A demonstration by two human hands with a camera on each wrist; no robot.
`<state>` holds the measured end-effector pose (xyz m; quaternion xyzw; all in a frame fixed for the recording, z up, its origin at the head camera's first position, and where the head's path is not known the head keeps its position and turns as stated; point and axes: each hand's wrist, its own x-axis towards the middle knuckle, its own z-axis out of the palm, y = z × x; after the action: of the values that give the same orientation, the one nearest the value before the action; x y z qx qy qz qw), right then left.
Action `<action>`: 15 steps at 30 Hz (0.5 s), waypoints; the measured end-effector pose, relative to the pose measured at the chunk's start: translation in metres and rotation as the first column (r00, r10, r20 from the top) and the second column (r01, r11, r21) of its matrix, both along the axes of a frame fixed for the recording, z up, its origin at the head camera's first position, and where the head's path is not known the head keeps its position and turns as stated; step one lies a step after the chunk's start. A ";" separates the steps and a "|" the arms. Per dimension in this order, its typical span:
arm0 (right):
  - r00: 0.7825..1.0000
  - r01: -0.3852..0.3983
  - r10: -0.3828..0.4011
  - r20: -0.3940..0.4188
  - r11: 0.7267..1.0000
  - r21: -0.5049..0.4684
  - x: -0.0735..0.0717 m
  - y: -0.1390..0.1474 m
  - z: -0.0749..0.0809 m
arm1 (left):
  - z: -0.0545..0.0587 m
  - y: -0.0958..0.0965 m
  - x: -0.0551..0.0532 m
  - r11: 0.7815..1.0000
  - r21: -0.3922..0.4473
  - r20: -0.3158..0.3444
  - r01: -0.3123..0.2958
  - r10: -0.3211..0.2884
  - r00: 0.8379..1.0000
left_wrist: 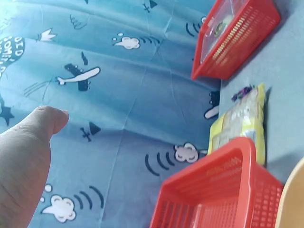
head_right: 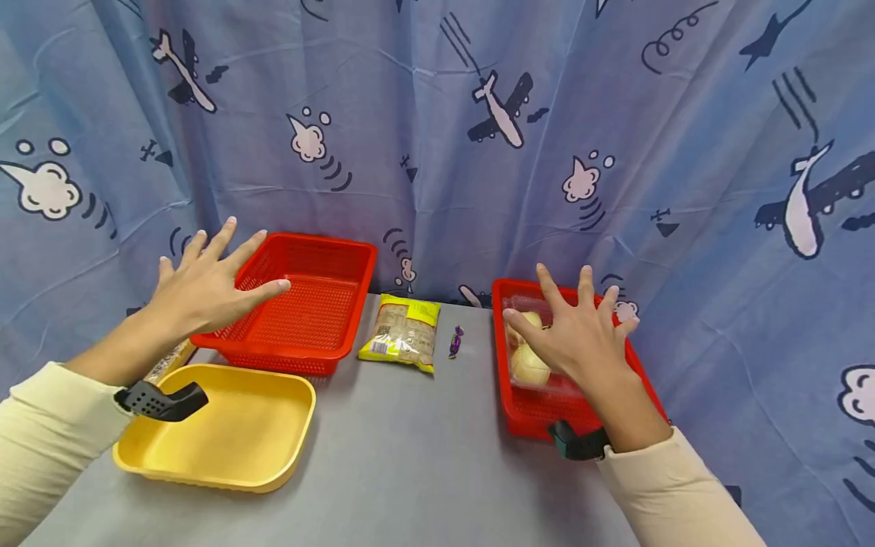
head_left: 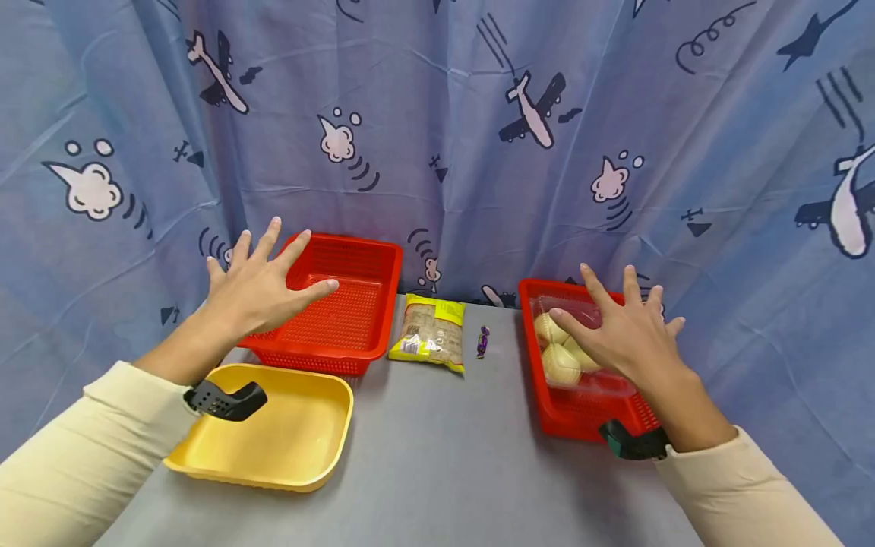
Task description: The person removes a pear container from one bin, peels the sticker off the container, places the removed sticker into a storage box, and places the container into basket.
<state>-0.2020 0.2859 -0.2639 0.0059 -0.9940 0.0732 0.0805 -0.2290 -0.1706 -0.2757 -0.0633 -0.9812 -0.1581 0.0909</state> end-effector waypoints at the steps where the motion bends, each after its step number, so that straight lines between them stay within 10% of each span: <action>1: 1.000 -0.001 0.001 -0.003 1.000 0.000 0.000 0.002 0.000 | 0.000 0.002 0.001 1.000 0.002 -0.005 0.004 -0.004 1.000; 15: 0.999 -0.016 0.017 -0.034 0.999 0.039 0.002 0.031 -0.010 | -0.011 0.030 0.004 0.998 0.034 -0.020 0.054 -0.053 0.998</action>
<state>-0.2005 0.3167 -0.2743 0.0171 -0.9937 0.0543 0.0970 -0.2254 -0.1401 -0.2868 -0.0894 -0.9754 -0.1766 0.0969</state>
